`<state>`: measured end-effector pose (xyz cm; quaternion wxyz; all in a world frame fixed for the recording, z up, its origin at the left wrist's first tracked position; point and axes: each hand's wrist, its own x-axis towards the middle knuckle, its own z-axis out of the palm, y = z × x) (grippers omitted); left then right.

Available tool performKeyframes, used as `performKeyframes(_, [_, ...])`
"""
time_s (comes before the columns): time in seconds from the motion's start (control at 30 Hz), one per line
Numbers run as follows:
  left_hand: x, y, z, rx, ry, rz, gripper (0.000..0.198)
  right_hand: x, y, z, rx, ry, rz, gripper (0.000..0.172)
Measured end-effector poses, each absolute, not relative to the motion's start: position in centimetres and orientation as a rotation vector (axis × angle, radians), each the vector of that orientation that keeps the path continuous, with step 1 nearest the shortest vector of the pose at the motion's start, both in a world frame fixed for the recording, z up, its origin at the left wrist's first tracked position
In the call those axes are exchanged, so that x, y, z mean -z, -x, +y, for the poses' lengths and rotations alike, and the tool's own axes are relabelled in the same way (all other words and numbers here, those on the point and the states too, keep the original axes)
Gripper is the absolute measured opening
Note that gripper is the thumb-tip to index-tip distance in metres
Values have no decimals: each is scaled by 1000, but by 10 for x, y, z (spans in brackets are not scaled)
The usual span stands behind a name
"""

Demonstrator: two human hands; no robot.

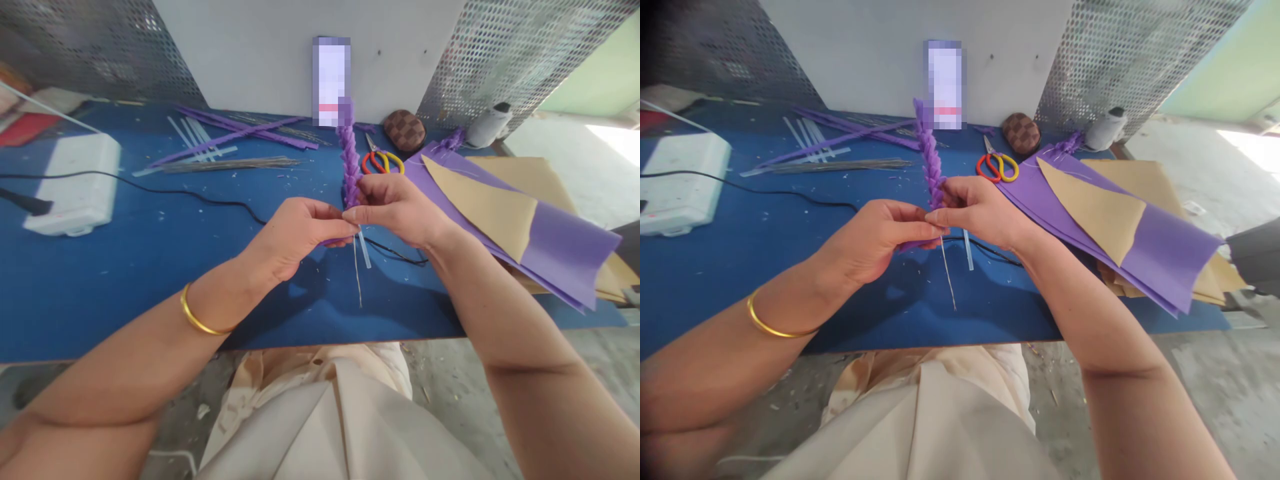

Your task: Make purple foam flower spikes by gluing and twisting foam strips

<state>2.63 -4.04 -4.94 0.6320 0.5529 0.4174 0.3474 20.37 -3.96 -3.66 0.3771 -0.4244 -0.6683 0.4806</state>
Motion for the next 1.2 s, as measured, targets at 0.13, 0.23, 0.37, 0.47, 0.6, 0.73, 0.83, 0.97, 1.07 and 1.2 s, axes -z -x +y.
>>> performKeyframes(0.13, [53, -27, -39, -816, -1273, 973, 12, 40, -202, -38, -1218, 1057, -1692, 27])
performKeyframes(0.23, [54, -27, -39, -817, -1249, 967, 12, 42, -202, -37, -1228, 1035, -1692, 29])
performKeyframes(0.37, [55, -27, -37, -819, -1212, 968, 14, 43, -202, -35, -1244, 1036, -1681, 30])
performKeyframes(0.47, [54, -27, -35, -869, -1147, 957, 16, 40, -204, -34, -1248, 1029, -1645, 32])
performKeyframes(0.6, [52, -26, -31, -1018, -1032, 915, 18, 36, -202, -36, -1272, 1045, -1643, 33])
performKeyframes(0.73, [53, -25, -28, -1081, -975, 919, 17, 39, -195, -41, -1215, 1122, -1652, 22])
performKeyframes(0.83, [54, -24, -27, -1046, -966, 893, 17, 41, -192, -43, -1171, 1114, -1597, 14])
performKeyframes(0.97, [52, -22, -27, -1024, -946, 825, 19, 40, -193, -41, -1160, 1106, -1561, 11])
performKeyframes(1.07, [50, -23, -28, -1016, -979, 822, 23, 39, -194, -41, -1186, 1087, -1559, 9])
performKeyframes(1.2, [50, -25, -30, -1073, -1001, 919, 26, 42, -192, -41, -1196, 1111, -1585, 9])
